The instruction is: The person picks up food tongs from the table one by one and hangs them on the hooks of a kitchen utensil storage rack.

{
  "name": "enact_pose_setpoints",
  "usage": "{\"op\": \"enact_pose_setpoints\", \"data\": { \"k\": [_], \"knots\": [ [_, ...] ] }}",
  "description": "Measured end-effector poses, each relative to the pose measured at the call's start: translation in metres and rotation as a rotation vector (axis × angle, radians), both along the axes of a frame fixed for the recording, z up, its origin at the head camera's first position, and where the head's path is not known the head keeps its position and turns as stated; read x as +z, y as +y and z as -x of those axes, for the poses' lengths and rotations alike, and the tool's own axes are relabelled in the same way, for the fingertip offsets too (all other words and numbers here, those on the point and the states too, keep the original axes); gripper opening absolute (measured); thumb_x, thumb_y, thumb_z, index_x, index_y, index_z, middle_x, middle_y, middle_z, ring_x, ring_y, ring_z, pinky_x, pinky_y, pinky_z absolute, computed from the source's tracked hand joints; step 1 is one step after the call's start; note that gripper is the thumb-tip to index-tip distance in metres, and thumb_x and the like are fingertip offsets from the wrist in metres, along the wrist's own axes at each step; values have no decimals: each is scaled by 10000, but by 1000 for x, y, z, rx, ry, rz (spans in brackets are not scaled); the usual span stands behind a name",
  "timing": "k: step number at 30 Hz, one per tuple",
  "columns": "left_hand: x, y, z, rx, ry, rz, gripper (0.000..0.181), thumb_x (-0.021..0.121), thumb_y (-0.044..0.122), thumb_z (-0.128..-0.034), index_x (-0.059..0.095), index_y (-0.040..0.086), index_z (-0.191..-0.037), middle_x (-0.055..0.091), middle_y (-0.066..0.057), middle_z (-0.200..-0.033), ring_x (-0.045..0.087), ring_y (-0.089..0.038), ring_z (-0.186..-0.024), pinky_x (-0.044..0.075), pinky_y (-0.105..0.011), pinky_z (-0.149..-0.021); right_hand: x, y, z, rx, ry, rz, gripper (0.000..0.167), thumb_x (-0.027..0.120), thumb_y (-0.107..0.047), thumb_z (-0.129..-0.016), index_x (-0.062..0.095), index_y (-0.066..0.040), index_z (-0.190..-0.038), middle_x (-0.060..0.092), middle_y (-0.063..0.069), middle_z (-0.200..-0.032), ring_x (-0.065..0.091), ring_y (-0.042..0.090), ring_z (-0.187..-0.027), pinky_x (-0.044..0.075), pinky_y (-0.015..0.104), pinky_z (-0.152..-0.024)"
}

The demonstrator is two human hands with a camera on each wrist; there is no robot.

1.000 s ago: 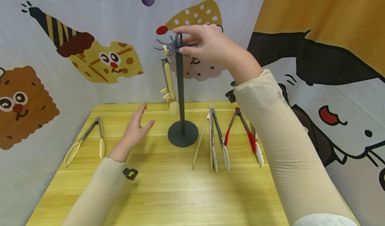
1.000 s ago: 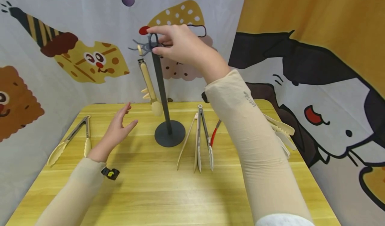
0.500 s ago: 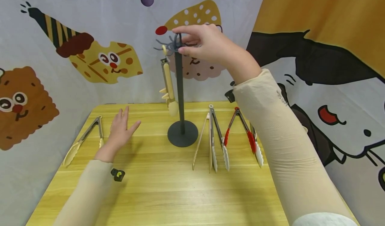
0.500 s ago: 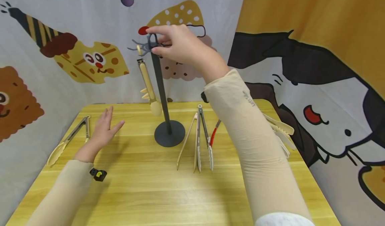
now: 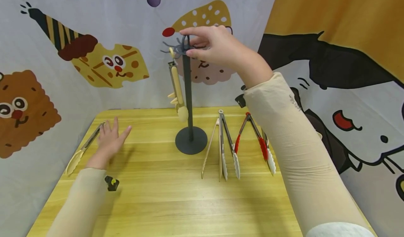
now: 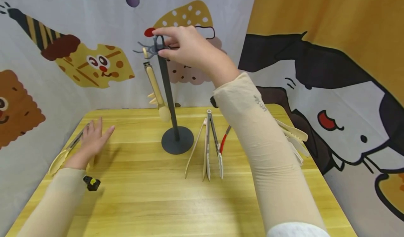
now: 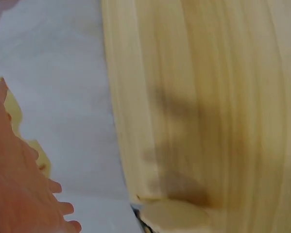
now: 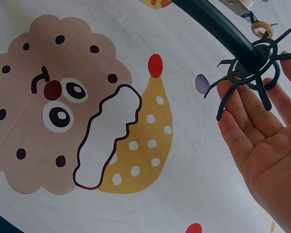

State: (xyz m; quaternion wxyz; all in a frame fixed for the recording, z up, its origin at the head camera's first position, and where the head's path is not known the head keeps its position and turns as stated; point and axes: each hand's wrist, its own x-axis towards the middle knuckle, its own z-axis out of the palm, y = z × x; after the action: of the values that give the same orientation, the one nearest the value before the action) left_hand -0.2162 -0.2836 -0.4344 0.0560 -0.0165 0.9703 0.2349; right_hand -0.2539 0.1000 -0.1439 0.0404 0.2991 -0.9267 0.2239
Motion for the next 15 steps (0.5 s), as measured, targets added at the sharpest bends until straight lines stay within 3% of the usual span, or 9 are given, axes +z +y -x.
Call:
{"op": "enact_pose_setpoints", "data": {
  "k": [7, 15],
  "knots": [
    [-8, -23, -1, 67, -52, 19, 935, 184, 703, -907, -198, 65, -1474, -235, -363, -1464, -189, -644, -1275, -26, -782, -947, 1, 1, 1, -2, 5, -7, 558, 558, -400, -922, 368, -361, -1445, 553, -29, -1357, 515, 78, -1245, 386, 314, -1057],
    [-9, -44, -8, 123, -137, 43, 1042, 225, 760, -859, -176, 18, -1471, -226, -436, -1414, -193, -689, -1228, 7, -813, -903, 0, 0, 0, -12, 3, -17, 564, 556, -401, -924, 358, -362, -1450, 562, -45, -1344, 524, 64, -1227, 386, 301, -1053]
  ]
}}
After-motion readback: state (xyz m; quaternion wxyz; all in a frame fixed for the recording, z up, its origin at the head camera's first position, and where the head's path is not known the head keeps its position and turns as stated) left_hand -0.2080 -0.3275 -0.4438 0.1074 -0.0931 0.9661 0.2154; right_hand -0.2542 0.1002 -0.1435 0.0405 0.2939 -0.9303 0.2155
